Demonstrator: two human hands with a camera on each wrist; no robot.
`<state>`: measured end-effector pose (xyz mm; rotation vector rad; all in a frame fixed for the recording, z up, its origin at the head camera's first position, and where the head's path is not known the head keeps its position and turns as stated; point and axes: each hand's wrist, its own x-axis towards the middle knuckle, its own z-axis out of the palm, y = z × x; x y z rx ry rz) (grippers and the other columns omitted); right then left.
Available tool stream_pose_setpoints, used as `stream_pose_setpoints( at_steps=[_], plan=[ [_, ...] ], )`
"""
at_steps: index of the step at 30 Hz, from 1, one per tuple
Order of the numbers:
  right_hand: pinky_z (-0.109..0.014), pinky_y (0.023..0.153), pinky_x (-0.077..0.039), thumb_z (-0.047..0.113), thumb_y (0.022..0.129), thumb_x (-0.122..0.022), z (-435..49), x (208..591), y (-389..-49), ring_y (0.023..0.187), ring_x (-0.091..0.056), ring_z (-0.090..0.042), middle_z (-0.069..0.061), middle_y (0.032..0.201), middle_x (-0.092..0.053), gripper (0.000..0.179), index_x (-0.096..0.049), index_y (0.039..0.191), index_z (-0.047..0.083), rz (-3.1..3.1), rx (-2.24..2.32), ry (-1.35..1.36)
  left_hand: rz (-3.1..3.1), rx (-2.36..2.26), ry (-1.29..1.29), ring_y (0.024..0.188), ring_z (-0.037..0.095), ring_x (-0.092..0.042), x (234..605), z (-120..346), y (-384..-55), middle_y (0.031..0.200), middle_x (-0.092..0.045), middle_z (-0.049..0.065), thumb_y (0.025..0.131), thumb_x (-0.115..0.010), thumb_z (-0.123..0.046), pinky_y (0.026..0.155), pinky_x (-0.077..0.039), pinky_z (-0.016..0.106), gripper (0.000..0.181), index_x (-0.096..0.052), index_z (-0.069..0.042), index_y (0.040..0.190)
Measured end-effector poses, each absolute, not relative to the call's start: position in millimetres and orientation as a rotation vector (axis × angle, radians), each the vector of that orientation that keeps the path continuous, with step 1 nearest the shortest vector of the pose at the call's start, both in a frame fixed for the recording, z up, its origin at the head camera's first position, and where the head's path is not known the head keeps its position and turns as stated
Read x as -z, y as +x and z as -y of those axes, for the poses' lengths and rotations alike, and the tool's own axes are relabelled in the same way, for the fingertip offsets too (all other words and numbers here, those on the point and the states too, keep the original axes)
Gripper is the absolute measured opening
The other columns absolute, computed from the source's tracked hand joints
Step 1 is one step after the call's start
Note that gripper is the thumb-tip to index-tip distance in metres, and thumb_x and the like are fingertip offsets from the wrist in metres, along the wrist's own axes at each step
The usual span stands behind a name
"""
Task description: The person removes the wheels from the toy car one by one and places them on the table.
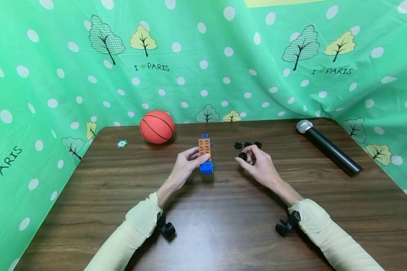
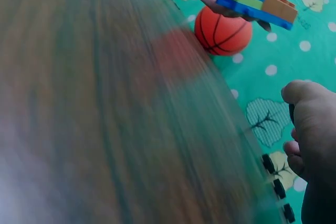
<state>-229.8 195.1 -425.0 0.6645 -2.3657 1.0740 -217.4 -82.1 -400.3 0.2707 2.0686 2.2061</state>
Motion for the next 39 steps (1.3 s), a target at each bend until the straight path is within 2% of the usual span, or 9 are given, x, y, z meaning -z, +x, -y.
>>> stream_pose_setpoints(
  at_steps=[6, 20, 31, 39],
  plan=[
    [-0.016, 0.062, -0.041, 0.008, 0.088, -0.083, -207, 427, -236, 0.072, -0.056, -0.016, -0.005, 0.080, -0.058, 0.028, -0.062, 0.105, 0.002, 2.379, -1.046, 0.606, -2.089, -2.211, 0.271, 0.106, 0.021, -0.063, 401, 83, -218, 0.118, -0.068, 0.018, 0.096, -0.072, -0.016, 0.088, -0.054, 0.028, 0.049, -0.059, 0.005, 0.139],
    [-0.013, 0.065, -0.039, 0.009, 0.091, -0.080, -238, 427, -248, 0.074, -0.058, -0.021, -0.009, 0.082, -0.060, 0.025, -0.064, 0.107, -0.002, 2.418, -0.978, 0.490, -2.095, -2.214, 0.271, 0.109, 0.022, -0.062, 401, 86, -218, 0.120, -0.067, 0.019, 0.096, -0.071, -0.016, 0.088, -0.054, 0.028, 0.050, -0.058, 0.005, 0.140],
    [-0.022, 0.063, -0.039, 0.012, 0.093, -0.078, -255, 429, -260, 0.073, -0.055, -0.022, -0.011, 0.082, -0.059, 0.024, -0.064, 0.107, -0.002, 2.449, -0.901, 0.439, -2.094, -2.210, 0.278, 0.110, 0.022, -0.063, 403, 88, -218, 0.121, -0.068, 0.019, 0.096, -0.071, -0.017, 0.089, -0.054, 0.028, 0.050, -0.059, 0.004, 0.140],
    [-0.038, 0.067, -0.042, 0.013, 0.095, -0.077, -264, 431, -268, 0.075, -0.053, -0.026, -0.013, 0.084, -0.056, 0.026, -0.062, 0.109, -0.003, 2.488, -0.838, 0.403, -2.094, -2.218, 0.280, 0.108, 0.021, -0.064, 402, 87, -217, 0.120, -0.069, 0.019, 0.096, -0.072, -0.015, 0.088, -0.054, 0.028, 0.049, -0.059, 0.005, 0.139]
  ],
)
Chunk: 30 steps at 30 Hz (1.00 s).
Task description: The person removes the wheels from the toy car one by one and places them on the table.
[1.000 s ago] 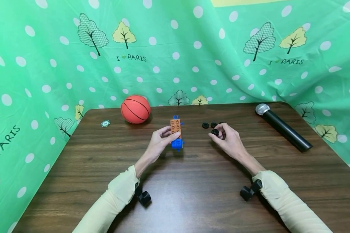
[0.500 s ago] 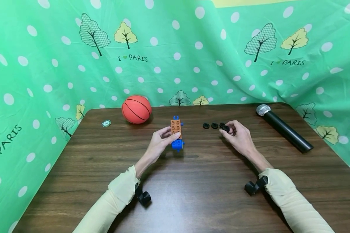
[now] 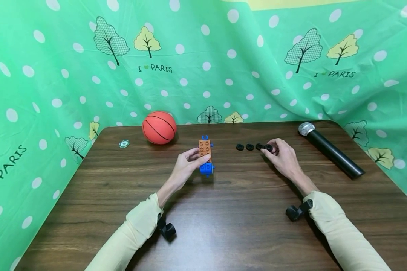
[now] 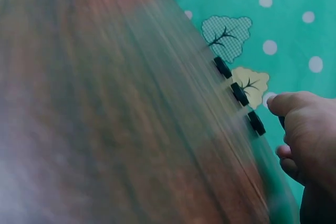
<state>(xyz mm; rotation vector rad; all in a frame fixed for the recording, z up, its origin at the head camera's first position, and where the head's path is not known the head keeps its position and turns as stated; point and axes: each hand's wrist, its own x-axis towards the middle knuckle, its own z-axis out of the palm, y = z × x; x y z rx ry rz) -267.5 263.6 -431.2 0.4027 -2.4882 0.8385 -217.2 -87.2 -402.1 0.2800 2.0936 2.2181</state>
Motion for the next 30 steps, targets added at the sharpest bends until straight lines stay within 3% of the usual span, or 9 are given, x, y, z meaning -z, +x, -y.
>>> stream_pose_setpoints(
  at_steps=[17, 30],
  plan=[
    [-0.050, 0.075, -0.047, 0.011, 0.097, -0.074, -280, 436, -283, 0.085, -0.057, -0.035, -0.022, 0.100, -0.056, 0.028, -0.061, 0.115, -0.004, 2.572, -0.796, 0.415, -2.082, -2.231, 0.286, 0.107, 0.020, -0.065, 404, 86, -218, 0.118, -0.070, 0.018, 0.095, -0.072, -0.013, 0.092, -0.053, 0.030, 0.049, -0.060, 0.006, 0.138],
    [-0.057, 0.077, -0.042, 0.016, 0.098, -0.073, -286, 436, -288, 0.088, -0.053, -0.040, -0.022, 0.096, -0.056, 0.028, -0.062, 0.115, -0.004, 2.634, -0.771, 0.393, -2.097, -2.220, 0.285, 0.106, 0.019, -0.065, 405, 86, -218, 0.116, -0.070, 0.019, 0.094, -0.073, -0.012, 0.092, -0.053, 0.030, 0.048, -0.061, 0.005, 0.138]
  ],
)
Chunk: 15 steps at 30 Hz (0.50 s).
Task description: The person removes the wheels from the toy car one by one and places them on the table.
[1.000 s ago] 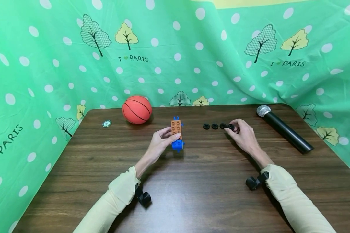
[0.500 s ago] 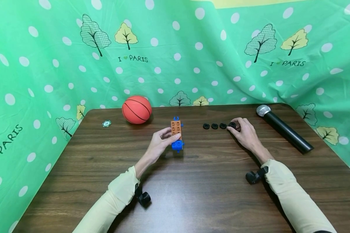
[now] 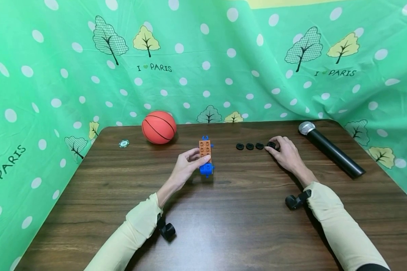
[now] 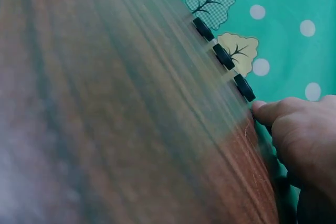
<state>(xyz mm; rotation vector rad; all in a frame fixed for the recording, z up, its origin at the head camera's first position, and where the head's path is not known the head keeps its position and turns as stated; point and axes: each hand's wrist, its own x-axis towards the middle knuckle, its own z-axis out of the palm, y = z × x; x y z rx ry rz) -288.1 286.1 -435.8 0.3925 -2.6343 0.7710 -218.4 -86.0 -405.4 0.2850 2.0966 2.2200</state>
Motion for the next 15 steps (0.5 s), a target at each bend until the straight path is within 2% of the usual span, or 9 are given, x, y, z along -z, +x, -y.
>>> stream_pose_setpoints(
  at_steps=[7, 15],
  plan=[
    [-0.059, 0.080, -0.040, 0.016, 0.100, -0.070, -287.6, 433.6, -292.3, 0.090, -0.052, -0.041, -0.022, 0.095, -0.056, 0.028, -0.062, 0.116, -0.006, 2.696, -0.775, 0.399, -2.107, -2.211, 0.281, 0.108, 0.021, -0.065, 405.3, 86.4, -218.4, 0.118, -0.070, 0.020, 0.094, -0.073, -0.014, 0.092, -0.053, 0.030, 0.051, -0.060, 0.005, 0.139],
    [-0.060, 0.084, -0.041, 0.018, 0.104, -0.064, -288.3, 430.4, -291.1, 0.097, -0.051, -0.043, -0.026, 0.104, -0.054, 0.032, -0.060, 0.122, -0.008, 2.779, -0.785, 0.411, -2.098, -2.219, 0.292, 0.108, 0.021, -0.065, 406.8, 87.9, -218.7, 0.119, -0.069, 0.020, 0.094, -0.073, -0.014, 0.092, -0.053, 0.030, 0.052, -0.059, 0.005, 0.140]
  ],
)
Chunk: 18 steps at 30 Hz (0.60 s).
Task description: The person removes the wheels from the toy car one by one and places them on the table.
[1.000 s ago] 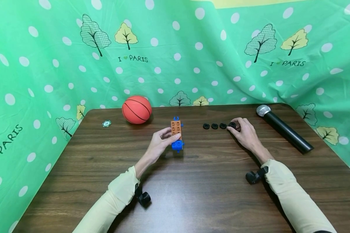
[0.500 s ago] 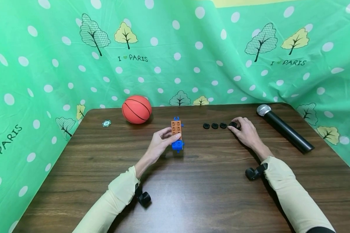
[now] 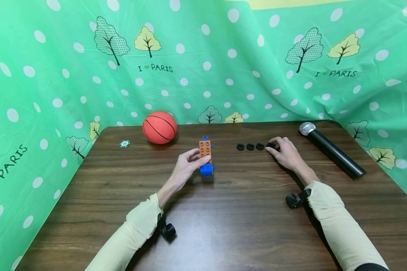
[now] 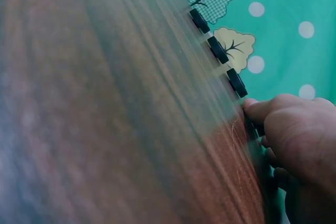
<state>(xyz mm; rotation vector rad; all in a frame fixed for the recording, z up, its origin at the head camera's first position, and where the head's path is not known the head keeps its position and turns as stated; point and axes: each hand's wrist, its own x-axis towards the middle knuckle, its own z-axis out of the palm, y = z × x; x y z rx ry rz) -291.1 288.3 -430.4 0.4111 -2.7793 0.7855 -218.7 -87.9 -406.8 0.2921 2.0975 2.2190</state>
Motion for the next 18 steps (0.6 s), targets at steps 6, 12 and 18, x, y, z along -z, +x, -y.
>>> stream_pose_setpoints(
  at_steps=[6, 12, 18],
  plan=[
    [-0.061, 0.086, -0.040, 0.016, 0.105, -0.062, -288.6, 429.1, -290.6, 0.101, -0.051, -0.045, -0.029, 0.108, -0.053, 0.032, -0.059, 0.125, -0.009, 2.794, -0.795, 0.438, -2.104, -2.211, 0.299, 0.108, 0.021, -0.065, 407.2, 88.2, -218.8, 0.119, -0.070, 0.020, 0.094, -0.073, -0.015, 0.091, -0.053, 0.029, 0.052, -0.059, 0.005, 0.140],
    [-0.061, 0.088, -0.040, 0.015, 0.105, -0.061, -289.8, 429.0, -291.8, 0.103, -0.050, -0.045, -0.030, 0.110, -0.053, 0.033, -0.058, 0.126, -0.010, 2.812, -0.815, 0.452, -2.100, -2.206, 0.291, 0.109, 0.022, -0.065, 407.8, 87.7, -219.0, 0.120, -0.070, 0.020, 0.095, -0.073, -0.014, 0.092, -0.053, 0.030, 0.050, -0.060, 0.004, 0.139],
    [-0.062, 0.089, -0.039, 0.016, 0.106, -0.060, -289.9, 427.4, -292.1, 0.104, -0.048, -0.046, -0.031, 0.113, -0.051, 0.034, -0.057, 0.128, -0.010, 2.831, -0.830, 0.442, -2.101, -2.207, 0.289, 0.108, 0.021, -0.066, 407.8, 87.9, -217.8, 0.120, -0.070, 0.019, 0.095, -0.073, -0.014, 0.092, -0.053, 0.030, 0.049, -0.060, 0.004, 0.139]
  ],
)
